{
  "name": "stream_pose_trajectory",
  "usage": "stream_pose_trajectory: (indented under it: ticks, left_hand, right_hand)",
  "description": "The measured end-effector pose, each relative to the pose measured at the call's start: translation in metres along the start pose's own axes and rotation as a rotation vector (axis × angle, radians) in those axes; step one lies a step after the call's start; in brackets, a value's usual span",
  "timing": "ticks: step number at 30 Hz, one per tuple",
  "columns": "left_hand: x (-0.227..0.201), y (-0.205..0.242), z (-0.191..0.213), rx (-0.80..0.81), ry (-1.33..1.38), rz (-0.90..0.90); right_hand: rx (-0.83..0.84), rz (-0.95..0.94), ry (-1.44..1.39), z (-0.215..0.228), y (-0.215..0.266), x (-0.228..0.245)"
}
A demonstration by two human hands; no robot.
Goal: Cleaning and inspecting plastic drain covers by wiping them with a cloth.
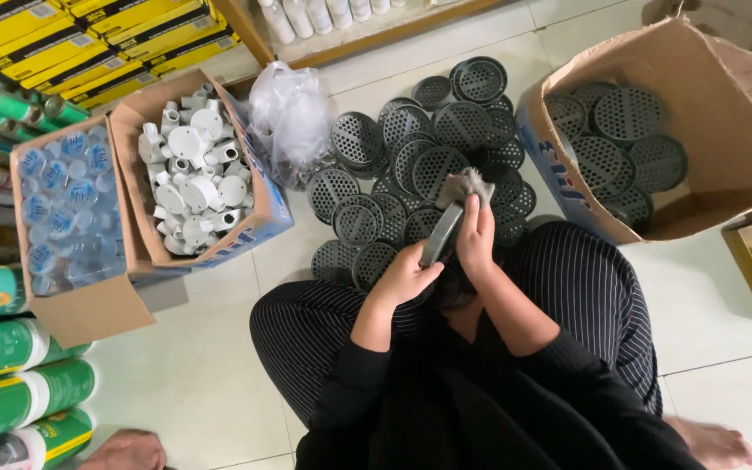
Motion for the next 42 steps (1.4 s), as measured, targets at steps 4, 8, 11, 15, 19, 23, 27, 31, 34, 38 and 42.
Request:
stream_pose_trajectory:
  ticks: [4,8,11,15,19,23,27,31,34,38,42]
  left_hand:
    - [-0.025,-0.005,-0.005,-0.09,-0.414,-0.028]
    - [-0.054,-0.01,-0.004,-0.09,-0.682,-0.043]
    - [-0.072,-0.008,-0.004,-0.096,-0.883,-0.051]
    - [-0.099,-0.002,-0.002,-0.132,-0.954,-0.223]
    - [-0.134,0.003,-0.009,-0.175,-0.912,-0.266]
    - [-0.132,0.001,-0.011,-0.23,-1.066,0.092]
    - [-0.053,0.001,0.011,-0.191,-1.068,0.325]
    - [-0.041,0.005,0.009,-0.002,-1.297,0.272]
    - [-0.092,0.005,-0.001,0.128,-1.128,0.136]
    - [-0.118,0.004,-0.003,0.023,-0.584,-0.248]
    - [-0.061,0.004,-0.004,-0.073,-0.074,-0.252]
  right_hand:
    - [0.133,0.352,0.168,-0.008,0.014,0.006]
    - [0.292,0.572,0.334,-0.014,0.019,-0.008]
    - [0.215,0.525,0.122,0.0,0.009,-0.019]
    - [0.214,0.357,-0.146,0.003,-0.004,0.003]
    - [0.052,-0.33,-0.431,0.0,-0.009,0.032]
    - [0.203,-0.557,-0.046,-0.011,0.024,-0.056]
    - [0.396,-0.273,-0.057,-0.029,0.054,-0.041]
    - [0.316,-0.446,-0.119,-0.028,0.064,-0.054]
    - [0.087,-0.832,-0.437,-0.015,0.049,-0.09]
    - [0.083,-1.304,-1.113,-0.004,0.024,-0.056]
    - [0.235,-1.253,-1.371,-0.016,0.03,-0.008]
Point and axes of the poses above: each hand's wrist, its own y-axis away from the middle knuckle, its own z-axis out of the back of the hand, x = y × z, the point moved 2 cm from there along -y, towards the middle knuckle, and after that the axes turned 10 degrees about x, right-handed, at the moved point
